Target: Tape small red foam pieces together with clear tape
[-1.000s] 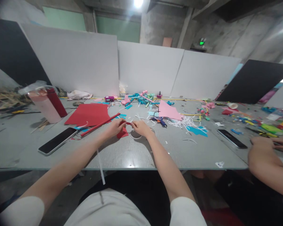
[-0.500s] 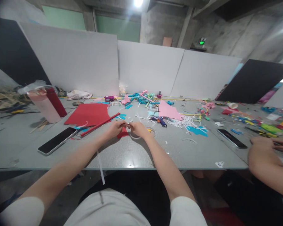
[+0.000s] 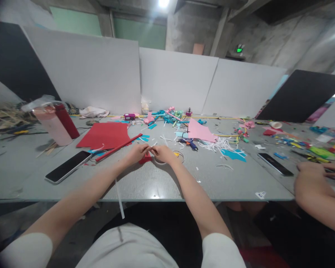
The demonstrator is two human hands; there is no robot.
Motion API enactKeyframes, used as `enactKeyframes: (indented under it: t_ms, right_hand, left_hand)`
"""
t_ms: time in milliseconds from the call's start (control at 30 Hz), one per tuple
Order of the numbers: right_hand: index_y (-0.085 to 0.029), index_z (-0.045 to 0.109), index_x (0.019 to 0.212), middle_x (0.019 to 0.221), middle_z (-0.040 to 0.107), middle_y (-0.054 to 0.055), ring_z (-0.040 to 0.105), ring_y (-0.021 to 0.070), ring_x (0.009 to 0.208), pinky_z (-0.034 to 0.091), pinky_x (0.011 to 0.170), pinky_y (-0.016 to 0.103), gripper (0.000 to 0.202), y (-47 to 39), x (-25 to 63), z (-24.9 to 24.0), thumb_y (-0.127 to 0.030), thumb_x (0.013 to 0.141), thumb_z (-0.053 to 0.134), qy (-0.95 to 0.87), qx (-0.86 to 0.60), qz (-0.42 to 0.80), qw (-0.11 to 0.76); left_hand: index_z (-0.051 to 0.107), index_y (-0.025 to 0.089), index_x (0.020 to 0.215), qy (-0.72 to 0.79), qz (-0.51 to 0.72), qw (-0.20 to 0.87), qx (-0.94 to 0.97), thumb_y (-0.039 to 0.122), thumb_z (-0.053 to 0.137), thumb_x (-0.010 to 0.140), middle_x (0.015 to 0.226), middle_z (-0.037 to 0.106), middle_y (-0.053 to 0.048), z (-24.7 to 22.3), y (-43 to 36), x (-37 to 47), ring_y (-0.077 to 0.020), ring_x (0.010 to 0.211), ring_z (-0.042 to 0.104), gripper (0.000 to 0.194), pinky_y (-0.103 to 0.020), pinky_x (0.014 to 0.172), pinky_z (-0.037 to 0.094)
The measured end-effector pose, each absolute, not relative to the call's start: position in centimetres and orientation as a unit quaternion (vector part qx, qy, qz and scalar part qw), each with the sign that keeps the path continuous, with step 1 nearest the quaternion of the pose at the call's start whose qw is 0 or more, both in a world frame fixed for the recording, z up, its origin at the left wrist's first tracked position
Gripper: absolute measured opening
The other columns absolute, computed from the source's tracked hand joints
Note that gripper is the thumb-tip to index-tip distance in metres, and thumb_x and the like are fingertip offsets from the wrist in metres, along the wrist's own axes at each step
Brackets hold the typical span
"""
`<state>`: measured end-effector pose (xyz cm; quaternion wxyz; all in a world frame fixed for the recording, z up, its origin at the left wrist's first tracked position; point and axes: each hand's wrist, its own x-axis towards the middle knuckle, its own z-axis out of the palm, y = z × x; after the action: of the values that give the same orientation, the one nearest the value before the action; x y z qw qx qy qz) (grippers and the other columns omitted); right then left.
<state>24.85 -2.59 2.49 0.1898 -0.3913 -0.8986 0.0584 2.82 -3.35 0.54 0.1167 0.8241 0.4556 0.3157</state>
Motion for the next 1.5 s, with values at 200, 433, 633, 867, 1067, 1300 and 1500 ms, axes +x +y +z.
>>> enactKeyframes:
  t_ms: [200, 433, 633, 867, 1067, 1300, 1500]
  right_hand:
    - [-0.021, 0.076, 0.124, 0.108, 0.082, 0.011, 0.074, 0.0215, 0.095, 0.046, 0.082, 0.028, 0.028, -2.8, 24.7, 2.7, -0.035, 0.113, 0.055, -0.897, -0.395, 0.056, 0.19]
    - [-0.017, 0.074, 0.119, 0.11, 0.08, 0.012, 0.073, 0.022, 0.101, 0.048, 0.087, 0.029, 0.02, -3.1, 24.4, 3.2, -0.032, 0.108, 0.066, -0.892, -0.408, 0.024, 0.193]
    - [-0.016, 0.074, 0.114, 0.108, 0.079, 0.012, 0.072, 0.0205, 0.1, 0.047, 0.087, 0.028, 0.015, -2.8, 24.4, 3.0, -0.024, 0.108, 0.063, -0.901, -0.39, 0.017, 0.189]
    - [-0.016, 0.076, 0.115, 0.108, 0.079, 0.013, 0.071, 0.0223, 0.103, 0.048, 0.091, 0.03, 0.019, -2.3, 24.3, 2.6, -0.026, 0.109, 0.061, -0.905, -0.386, -0.006, 0.177]
    - [-0.016, 0.076, 0.114, 0.107, 0.079, 0.013, 0.071, 0.0217, 0.1, 0.047, 0.09, 0.03, 0.018, -2.2, 24.3, 2.5, -0.028, 0.108, 0.063, -0.906, -0.382, -0.017, 0.179]
    - [-0.018, 0.076, 0.121, 0.112, 0.079, 0.013, 0.072, 0.0225, 0.104, 0.049, 0.092, 0.03, 0.022, -2.2, 24.2, 2.6, -0.027, 0.111, 0.058, -0.909, -0.378, 0.001, 0.176]
    - [-0.02, 0.076, 0.125, 0.111, 0.08, 0.012, 0.072, 0.0233, 0.104, 0.051, 0.092, 0.03, 0.028, -1.9, 24.3, 2.3, -0.03, 0.113, 0.054, -0.911, -0.378, -0.011, 0.166]
  left_hand:
    - [0.073, 0.021, 0.093, 0.484, 0.313, 0.084, 0.812, 0.035, 0.051, 0.112, 0.083, 0.073, -0.006, 0.9, -3.7, 3.0, -0.0194, 0.075, 0.065, 0.032, -0.03, 0.072, 0.041]
    - [0.069, 0.021, 0.084, 0.513, 0.331, 0.083, 0.788, 0.038, 0.053, 0.11, 0.075, 0.069, -0.005, 1.1, -3.8, 3.3, -0.0181, 0.07, 0.062, 0.035, -0.03, 0.067, 0.037]
    - [0.071, 0.021, 0.091, 0.49, 0.348, 0.092, 0.794, 0.039, 0.065, 0.101, 0.079, 0.071, -0.004, 0.8, -3.7, 3.2, -0.0183, 0.072, 0.063, 0.022, -0.03, 0.066, 0.037]
    - [0.072, 0.021, 0.091, 0.502, 0.354, 0.103, 0.783, 0.031, 0.064, 0.1, 0.082, 0.074, -0.005, 0.9, -3.7, 3.4, -0.0189, 0.076, 0.067, 0.016, -0.029, 0.07, 0.042]
    - [0.068, 0.021, 0.085, 0.499, 0.357, 0.144, 0.776, 0.027, 0.062, 0.099, 0.074, 0.071, -0.002, 1.2, -3.9, 3.5, -0.0174, 0.071, 0.066, 0.016, -0.028, 0.068, 0.043]
    - [0.066, 0.022, 0.087, 0.506, 0.37, 0.186, 0.756, 0.026, 0.061, 0.1, 0.07, 0.071, -0.001, 1.7, -4.2, 3.7, -0.0172, 0.069, 0.069, 0.015, -0.027, 0.067, 0.048]
    - [0.07, 0.021, 0.094, 0.503, 0.369, 0.191, 0.758, 0.025, 0.06, 0.1, 0.078, 0.075, -0.003, 1.8, -4.2, 3.7, -0.0176, 0.073, 0.071, 0.012, -0.027, 0.07, 0.05]
